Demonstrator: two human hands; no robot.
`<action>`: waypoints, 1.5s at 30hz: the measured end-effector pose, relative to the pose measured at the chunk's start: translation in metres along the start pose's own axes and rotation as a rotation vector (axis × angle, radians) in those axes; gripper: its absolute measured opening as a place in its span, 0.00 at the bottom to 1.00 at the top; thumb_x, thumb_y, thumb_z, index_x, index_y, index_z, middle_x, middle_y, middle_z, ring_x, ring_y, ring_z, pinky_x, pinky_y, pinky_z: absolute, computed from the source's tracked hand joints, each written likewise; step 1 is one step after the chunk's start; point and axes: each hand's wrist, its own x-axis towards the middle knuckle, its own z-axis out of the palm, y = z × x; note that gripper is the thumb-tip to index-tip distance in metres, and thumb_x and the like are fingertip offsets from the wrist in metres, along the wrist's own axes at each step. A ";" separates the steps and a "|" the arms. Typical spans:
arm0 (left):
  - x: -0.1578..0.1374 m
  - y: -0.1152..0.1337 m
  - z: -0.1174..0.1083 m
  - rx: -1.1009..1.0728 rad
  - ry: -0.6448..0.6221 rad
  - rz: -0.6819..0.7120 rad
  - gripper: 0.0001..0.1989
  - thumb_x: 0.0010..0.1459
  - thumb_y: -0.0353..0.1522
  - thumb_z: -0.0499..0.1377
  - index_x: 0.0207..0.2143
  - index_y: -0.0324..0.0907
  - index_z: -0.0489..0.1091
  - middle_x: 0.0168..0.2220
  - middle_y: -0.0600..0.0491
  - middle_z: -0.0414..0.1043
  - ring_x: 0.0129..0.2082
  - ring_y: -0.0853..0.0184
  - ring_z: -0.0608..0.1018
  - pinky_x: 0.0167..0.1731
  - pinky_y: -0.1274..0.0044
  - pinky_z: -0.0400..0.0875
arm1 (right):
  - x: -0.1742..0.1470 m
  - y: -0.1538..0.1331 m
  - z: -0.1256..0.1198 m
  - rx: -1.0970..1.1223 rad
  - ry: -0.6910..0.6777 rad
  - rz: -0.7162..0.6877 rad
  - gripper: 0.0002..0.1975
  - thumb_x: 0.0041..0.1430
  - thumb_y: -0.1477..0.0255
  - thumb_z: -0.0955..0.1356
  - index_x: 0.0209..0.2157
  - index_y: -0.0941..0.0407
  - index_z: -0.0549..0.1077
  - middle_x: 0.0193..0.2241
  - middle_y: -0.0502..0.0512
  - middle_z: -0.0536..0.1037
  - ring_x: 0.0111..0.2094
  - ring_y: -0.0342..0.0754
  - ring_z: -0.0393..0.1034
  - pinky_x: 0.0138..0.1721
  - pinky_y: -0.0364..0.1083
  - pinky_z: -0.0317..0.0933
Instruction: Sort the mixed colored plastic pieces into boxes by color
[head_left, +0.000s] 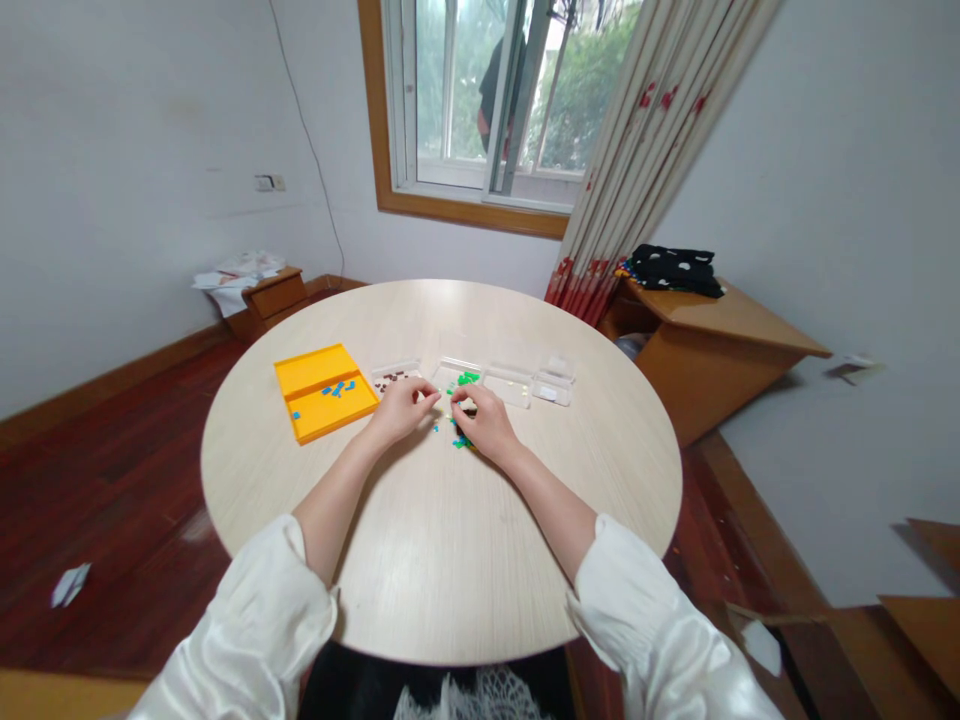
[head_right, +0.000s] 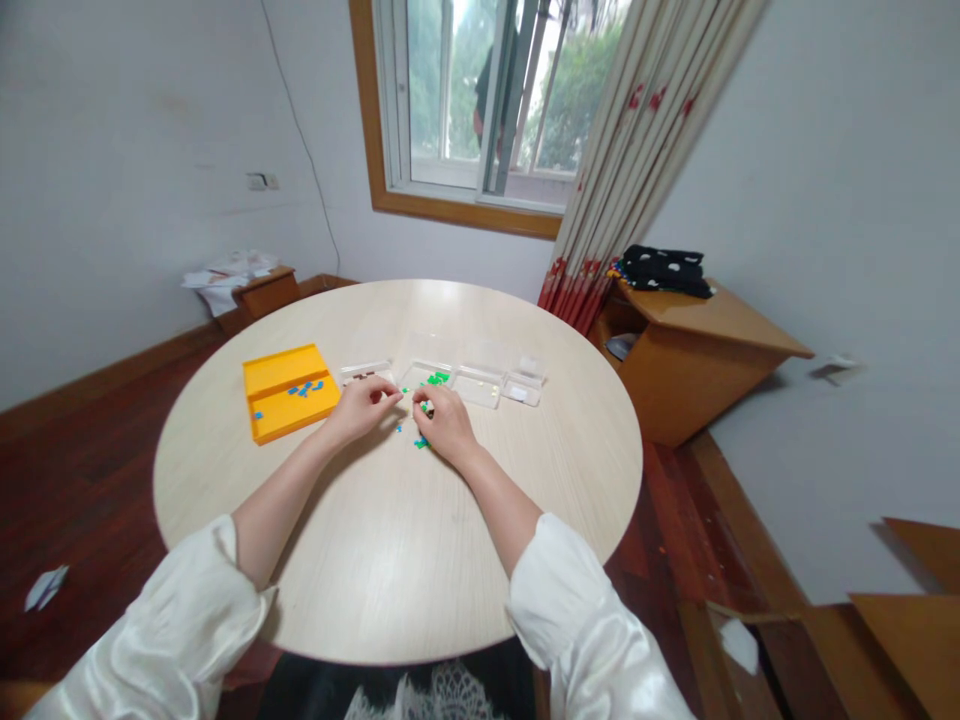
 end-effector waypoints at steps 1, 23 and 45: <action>0.000 0.000 0.001 -0.010 -0.017 0.019 0.07 0.50 0.32 0.57 0.25 0.39 0.73 0.24 0.54 0.72 0.23 0.71 0.67 0.27 0.78 0.62 | 0.000 0.000 0.000 -0.005 0.003 0.000 0.05 0.52 0.78 0.64 0.29 0.55 0.69 0.28 0.52 0.74 0.34 0.47 0.69 0.38 0.46 0.60; -0.004 0.001 0.006 0.009 -0.119 0.065 0.07 0.52 0.32 0.57 0.27 0.39 0.74 0.25 0.53 0.72 0.25 0.70 0.68 0.29 0.78 0.62 | -0.001 -0.001 0.000 0.028 -0.034 0.070 0.07 0.51 0.80 0.64 0.28 0.54 0.70 0.29 0.51 0.76 0.35 0.47 0.69 0.40 0.46 0.59; -0.005 0.001 0.008 0.013 -0.104 0.089 0.05 0.50 0.31 0.58 0.26 0.39 0.72 0.25 0.54 0.71 0.25 0.70 0.69 0.29 0.78 0.62 | -0.001 -0.001 0.003 0.105 -0.049 0.089 0.04 0.52 0.78 0.64 0.28 0.54 0.68 0.28 0.50 0.75 0.32 0.45 0.70 0.37 0.45 0.63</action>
